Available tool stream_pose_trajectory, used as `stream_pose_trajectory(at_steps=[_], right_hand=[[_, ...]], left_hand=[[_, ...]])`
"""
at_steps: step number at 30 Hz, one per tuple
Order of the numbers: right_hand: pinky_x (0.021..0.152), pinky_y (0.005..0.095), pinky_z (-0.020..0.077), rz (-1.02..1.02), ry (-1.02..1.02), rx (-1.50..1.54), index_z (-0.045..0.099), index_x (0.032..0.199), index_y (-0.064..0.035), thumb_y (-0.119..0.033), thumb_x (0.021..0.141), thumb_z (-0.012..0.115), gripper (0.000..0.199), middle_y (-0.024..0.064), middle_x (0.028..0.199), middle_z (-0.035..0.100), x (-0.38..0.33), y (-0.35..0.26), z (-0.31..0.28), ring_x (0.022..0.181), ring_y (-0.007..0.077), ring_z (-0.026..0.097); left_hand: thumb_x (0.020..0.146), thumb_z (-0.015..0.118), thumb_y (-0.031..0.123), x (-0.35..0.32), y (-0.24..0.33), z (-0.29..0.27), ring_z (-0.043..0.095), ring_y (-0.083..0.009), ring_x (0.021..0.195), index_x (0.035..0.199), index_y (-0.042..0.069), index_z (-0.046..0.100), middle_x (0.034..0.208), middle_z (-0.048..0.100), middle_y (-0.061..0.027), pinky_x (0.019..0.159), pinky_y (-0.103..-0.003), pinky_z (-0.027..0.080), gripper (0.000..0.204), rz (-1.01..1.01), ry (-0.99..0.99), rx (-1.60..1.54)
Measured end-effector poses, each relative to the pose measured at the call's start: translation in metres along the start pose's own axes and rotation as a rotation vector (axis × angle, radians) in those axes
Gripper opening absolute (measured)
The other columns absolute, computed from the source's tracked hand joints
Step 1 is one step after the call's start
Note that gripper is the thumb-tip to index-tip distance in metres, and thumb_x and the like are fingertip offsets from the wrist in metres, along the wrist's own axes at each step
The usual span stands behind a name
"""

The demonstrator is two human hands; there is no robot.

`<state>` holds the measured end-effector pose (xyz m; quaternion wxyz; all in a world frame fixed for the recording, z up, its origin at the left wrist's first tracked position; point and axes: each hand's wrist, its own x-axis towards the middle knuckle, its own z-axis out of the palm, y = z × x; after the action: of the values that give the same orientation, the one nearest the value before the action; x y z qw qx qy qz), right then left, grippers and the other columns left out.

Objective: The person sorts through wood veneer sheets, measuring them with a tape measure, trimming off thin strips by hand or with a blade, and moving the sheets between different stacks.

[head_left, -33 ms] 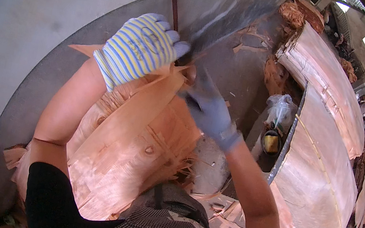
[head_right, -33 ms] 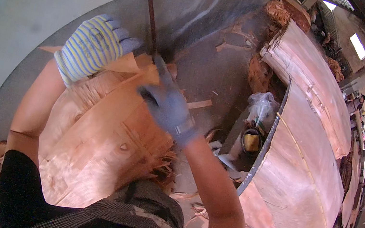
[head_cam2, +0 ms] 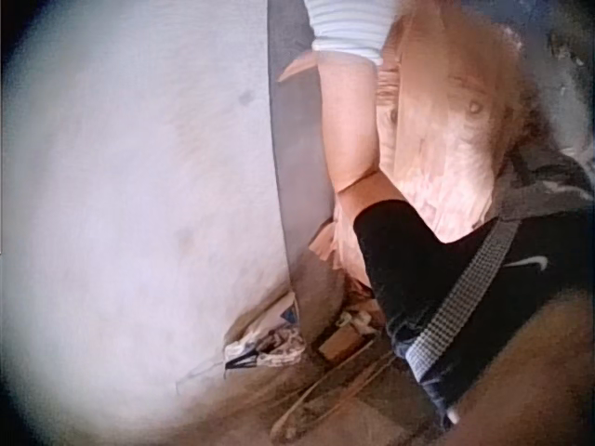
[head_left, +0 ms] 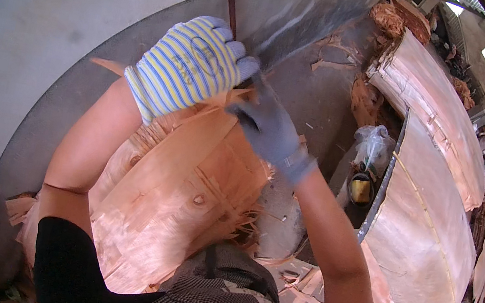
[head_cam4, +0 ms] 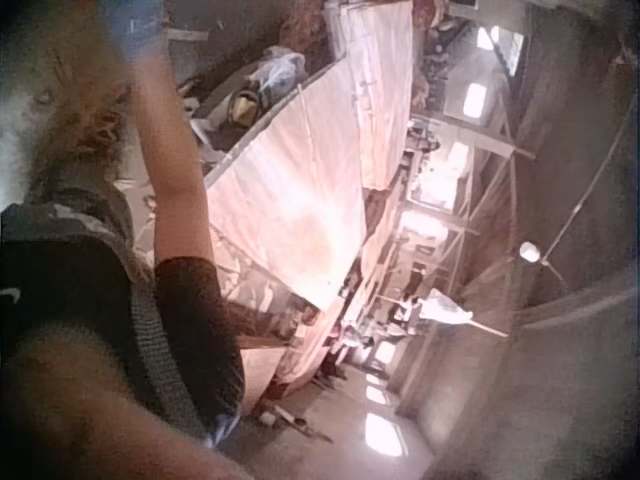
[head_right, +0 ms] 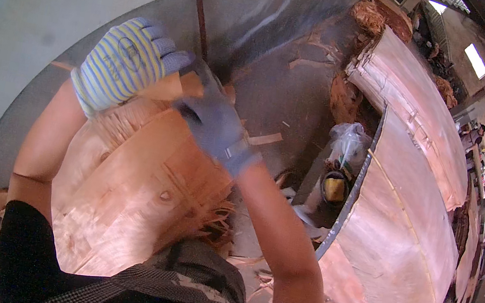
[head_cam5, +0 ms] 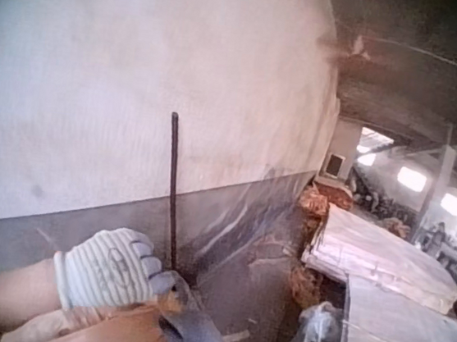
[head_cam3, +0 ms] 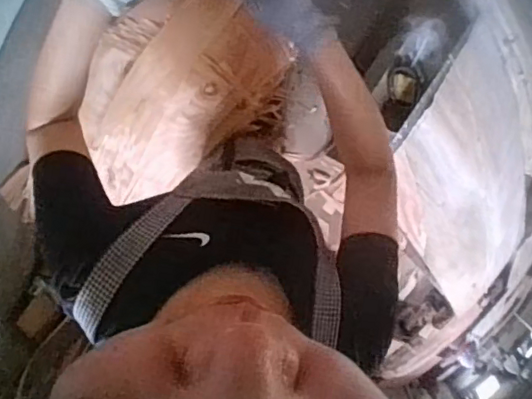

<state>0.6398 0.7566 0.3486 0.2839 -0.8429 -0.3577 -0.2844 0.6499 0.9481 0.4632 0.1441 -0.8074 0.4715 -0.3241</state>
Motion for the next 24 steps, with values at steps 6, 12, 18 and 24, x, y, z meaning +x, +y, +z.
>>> stream_pose_trajectory(at_steps=[6, 12, 18, 24], right_hand=[[0.075, 0.0387, 0.0475, 0.009, -0.109, -0.002, 0.063, 0.094, -0.0069, -0.009, 0.078, 0.055, 0.018, 0.0178, 0.09, 0.062, 0.051, 0.046, 0.022, 0.084, 0.0337, 0.06], [0.063, 0.0297, 0.0463, 0.654, 0.568, 0.432, 0.067, 0.093, -0.0024, -0.013, 0.078, 0.061, 0.019, 0.0127, 0.077, 0.065, 0.064, 0.078, -0.064, 0.067, 0.015, 0.058], [0.057, 0.0242, 0.0488, 0.652, 0.724, -0.007, 0.06, 0.104, -0.001, -0.017, 0.084, 0.057, 0.025, 0.0053, 0.079, 0.061, 0.007, 0.115, -0.243, 0.067, 0.0124, 0.059], [0.055, 0.0281, 0.0494, 0.623, 1.361, 0.035, 0.058, 0.097, -0.0017, -0.008, 0.081, 0.058, 0.016, 0.006, 0.075, 0.058, -0.219, 0.039, -0.478, 0.063, 0.0186, 0.057]], left_hand=[[0.065, 0.061, 0.017, -0.009, 0.027, -0.037, 0.054, -0.0231, 0.091, 0.098, 0.013, 0.062, 0.088, 0.057, -0.006, 0.081, -0.035, 0.044, 0.033, -0.154, 0.385, 0.04], [0.068, 0.065, 0.024, -0.051, 0.136, 0.028, 0.045, -0.033, 0.112, 0.111, 0.012, 0.058, 0.121, 0.049, -0.0136, 0.094, -0.051, 0.034, 0.045, -0.178, 0.177, -0.49], [0.071, 0.062, 0.034, -0.182, 0.224, 0.229, 0.028, -0.0368, 0.126, 0.123, 0.017, 0.049, 0.138, 0.034, -0.0127, 0.102, -0.054, 0.019, 0.056, -0.41, -0.74, -0.699], [0.074, 0.055, 0.043, -0.265, 0.208, 0.292, 0.031, -0.0394, 0.123, 0.119, 0.02, 0.053, 0.133, 0.041, -0.0106, 0.1, -0.056, 0.022, 0.05, -0.227, -0.696, -0.518]])
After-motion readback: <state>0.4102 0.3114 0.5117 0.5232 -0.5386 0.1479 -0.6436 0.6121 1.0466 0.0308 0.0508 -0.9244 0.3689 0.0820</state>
